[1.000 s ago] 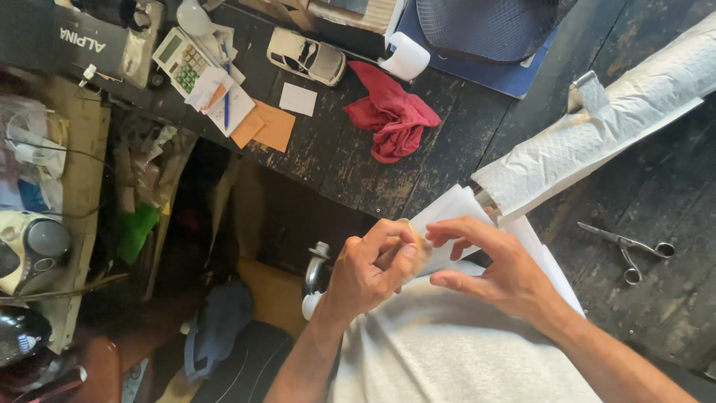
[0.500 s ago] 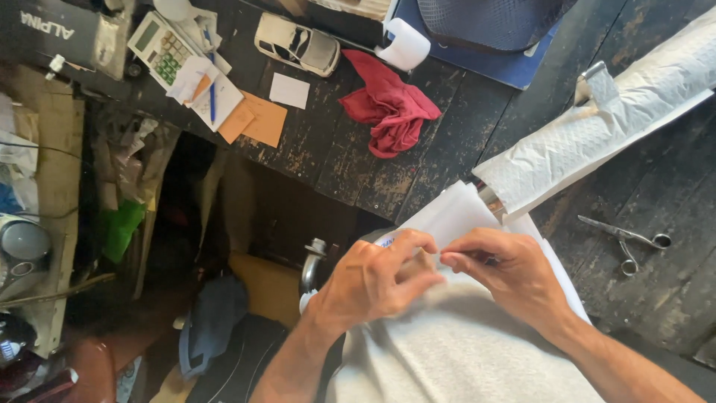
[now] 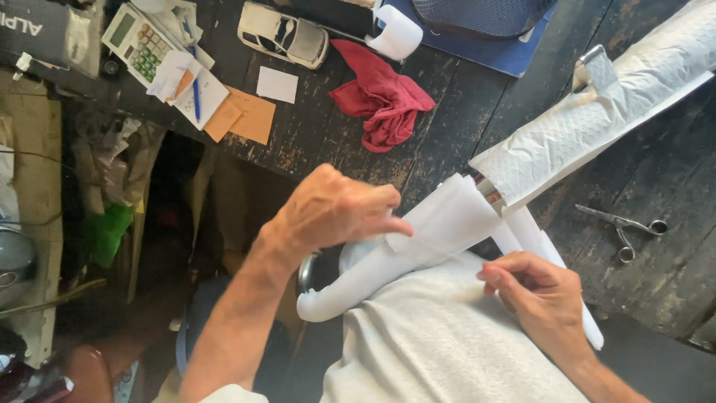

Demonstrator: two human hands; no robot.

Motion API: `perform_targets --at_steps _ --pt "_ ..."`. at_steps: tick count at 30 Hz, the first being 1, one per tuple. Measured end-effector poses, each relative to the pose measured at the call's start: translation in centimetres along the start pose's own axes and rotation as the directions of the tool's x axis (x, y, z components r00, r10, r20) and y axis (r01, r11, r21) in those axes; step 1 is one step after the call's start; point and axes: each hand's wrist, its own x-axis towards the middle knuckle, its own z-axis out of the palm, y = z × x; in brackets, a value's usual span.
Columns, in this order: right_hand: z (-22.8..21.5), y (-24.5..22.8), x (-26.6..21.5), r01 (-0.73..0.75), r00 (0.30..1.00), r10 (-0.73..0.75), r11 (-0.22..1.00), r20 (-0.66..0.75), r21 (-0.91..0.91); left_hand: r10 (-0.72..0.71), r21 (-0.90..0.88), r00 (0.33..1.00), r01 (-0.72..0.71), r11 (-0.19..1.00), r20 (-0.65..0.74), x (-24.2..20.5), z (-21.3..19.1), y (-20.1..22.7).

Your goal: Wrapping a bicycle component with protective foam and securing it with adhesive tape

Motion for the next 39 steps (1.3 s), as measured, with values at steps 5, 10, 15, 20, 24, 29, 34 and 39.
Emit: perform_targets --at_steps 5,10,15,20,24,29,34,39 --pt "1.5 -0.7 1.7 -0.289 0.954 0.294 0.953 -0.056 0.091 0.074 -0.168 0.99 -0.094 0.981 -0.122 2.4 3.5 -4.7" --pt "2.4 -1.5 2.6 -0.31 0.942 0.313 0.95 -0.122 0.044 0.079 -0.208 0.978 -0.119 0.971 -0.191 2.9 5.5 -5.1" --pt "2.4 0.2 3.6 -0.196 0.977 0.199 0.98 -0.081 0.043 -0.07 -0.145 0.972 0.038 0.989 -0.225 2.2 7.3 -5.2" --pt "2.6 0.0 4.1 -0.227 0.97 0.231 0.972 -0.077 0.059 -0.047 -0.151 0.968 0.01 0.989 -0.245 2.6 8.6 -6.0" --pt "2.4 0.8 4.2 -0.229 0.969 0.235 0.971 -0.074 0.074 -0.013 -0.093 0.968 -0.011 0.996 -0.252 3.0 10.3 -6.1" --pt "2.0 1.2 4.0 -0.219 0.972 0.225 0.973 -0.069 0.076 0.012 -0.075 0.959 -0.035 0.997 -0.284 3.0 12.1 -5.0" --pt "2.3 0.4 3.7 -0.22 0.972 0.223 0.974 -0.071 0.05 0.083 0.034 0.945 -0.076 0.997 -0.317 2.7 13.0 -3.7" --pt "2.4 -0.3 3.7 -0.177 0.983 0.174 0.983 -0.064 -0.045 0.15 0.202 0.908 -0.075 0.977 -0.392 2.8 12.9 -2.3"
